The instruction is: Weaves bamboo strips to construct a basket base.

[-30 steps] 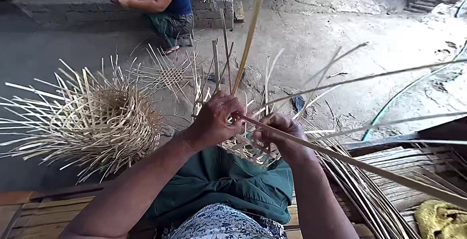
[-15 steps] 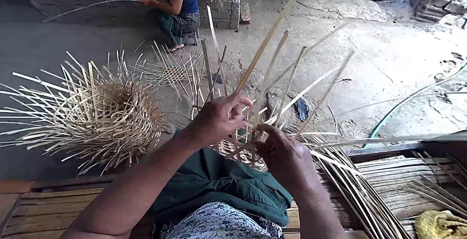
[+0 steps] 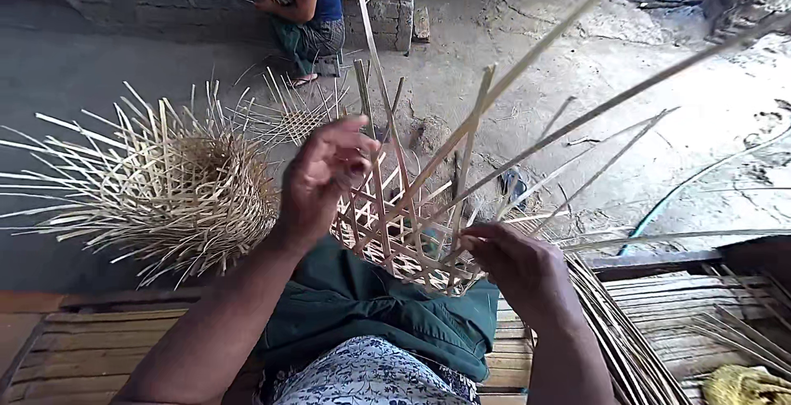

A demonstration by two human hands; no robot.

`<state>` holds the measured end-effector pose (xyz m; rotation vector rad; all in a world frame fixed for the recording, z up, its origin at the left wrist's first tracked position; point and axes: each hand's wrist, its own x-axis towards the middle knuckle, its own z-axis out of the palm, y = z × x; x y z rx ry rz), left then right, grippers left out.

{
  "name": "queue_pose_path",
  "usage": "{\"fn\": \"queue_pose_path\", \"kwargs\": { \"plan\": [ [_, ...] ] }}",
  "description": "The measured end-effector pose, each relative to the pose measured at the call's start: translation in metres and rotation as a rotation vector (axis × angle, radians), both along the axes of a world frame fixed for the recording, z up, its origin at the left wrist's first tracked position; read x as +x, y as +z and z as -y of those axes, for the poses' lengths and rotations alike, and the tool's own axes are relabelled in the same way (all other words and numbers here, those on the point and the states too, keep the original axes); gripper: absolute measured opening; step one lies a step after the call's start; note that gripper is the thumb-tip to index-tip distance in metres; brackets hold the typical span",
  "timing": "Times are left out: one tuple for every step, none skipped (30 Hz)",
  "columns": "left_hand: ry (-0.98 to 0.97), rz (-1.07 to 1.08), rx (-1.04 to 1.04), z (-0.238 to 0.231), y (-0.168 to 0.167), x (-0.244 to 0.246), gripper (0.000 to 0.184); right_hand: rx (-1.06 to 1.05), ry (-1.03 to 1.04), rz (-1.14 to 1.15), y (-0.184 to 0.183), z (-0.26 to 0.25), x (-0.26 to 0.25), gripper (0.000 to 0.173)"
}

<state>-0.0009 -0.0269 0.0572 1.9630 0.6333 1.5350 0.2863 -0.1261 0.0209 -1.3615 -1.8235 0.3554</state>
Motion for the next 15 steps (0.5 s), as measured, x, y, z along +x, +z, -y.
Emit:
{"fn": "queue_pose_path", "kwargs": {
  "plan": [
    [0.128,0.076,-0.049,-0.006,-0.008,-0.016,0.040,0.013,0.072,-0.089,-0.005,0.011,0.008,0.030],
    [0.250,0.151,-0.153,-0.015,-0.021,-0.031,0.041,-0.008,0.158,-0.188,-0.009,0.024,0.018,0.035],
    [0.348,0.222,-0.309,-0.024,-0.039,-0.043,0.042,-0.088,0.247,-0.299,-0.013,0.040,0.030,0.037],
    [0.408,0.274,-0.504,-0.032,-0.063,-0.054,0.045,-0.216,0.308,-0.400,-0.019,0.057,0.042,0.032],
    [0.428,0.310,-0.702,-0.037,-0.091,-0.062,0.048,-0.381,0.336,-0.453,-0.027,0.072,0.056,0.027],
    [0.422,0.325,-0.888,-0.039,-0.119,-0.066,0.050,-0.564,0.321,-0.451,-0.037,0.082,0.069,0.025],
    [0.396,0.338,-1.056,-0.037,-0.142,-0.063,0.051,-0.728,0.242,-0.434,-0.053,0.086,0.077,0.025],
    [0.356,0.361,-1.196,-0.030,-0.155,-0.057,0.052,-0.837,0.121,-0.439,-0.072,0.086,0.080,0.028],
    [0.315,0.417,-1.292,-0.020,-0.159,-0.048,0.051,-0.895,-0.011,-0.486,-0.092,0.084,0.077,0.032],
    [0.284,0.500,-1.340,-0.011,-0.157,-0.037,0.047,-0.909,-0.114,-0.569,-0.109,0.080,0.070,0.038],
    [0.256,0.610,-1.373,-0.002,-0.151,-0.026,0.044,-0.896,-0.162,-0.673,-0.123,0.075,0.062,0.045],
    [0.220,0.700,-1.404,0.004,-0.146,-0.019,0.045,-0.863,-0.180,-0.786,-0.132,0.069,0.051,0.052],
    [0.188,0.750,-1.417,0.006,-0.147,-0.015,0.046,-0.819,-0.205,-0.892,-0.137,0.062,0.038,0.057],
    [0.159,0.757,-1.399,0.005,-0.149,-0.013,0.046,-0.767,-0.249,-0.991,-0.139,0.053,0.024,0.059],
    [0.128,0.742,-1.356,0.004,-0.152,-0.012,0.046,-0.715,-0.289,-1.087,-0.140,0.043,0.012,0.059]
  ]
}}
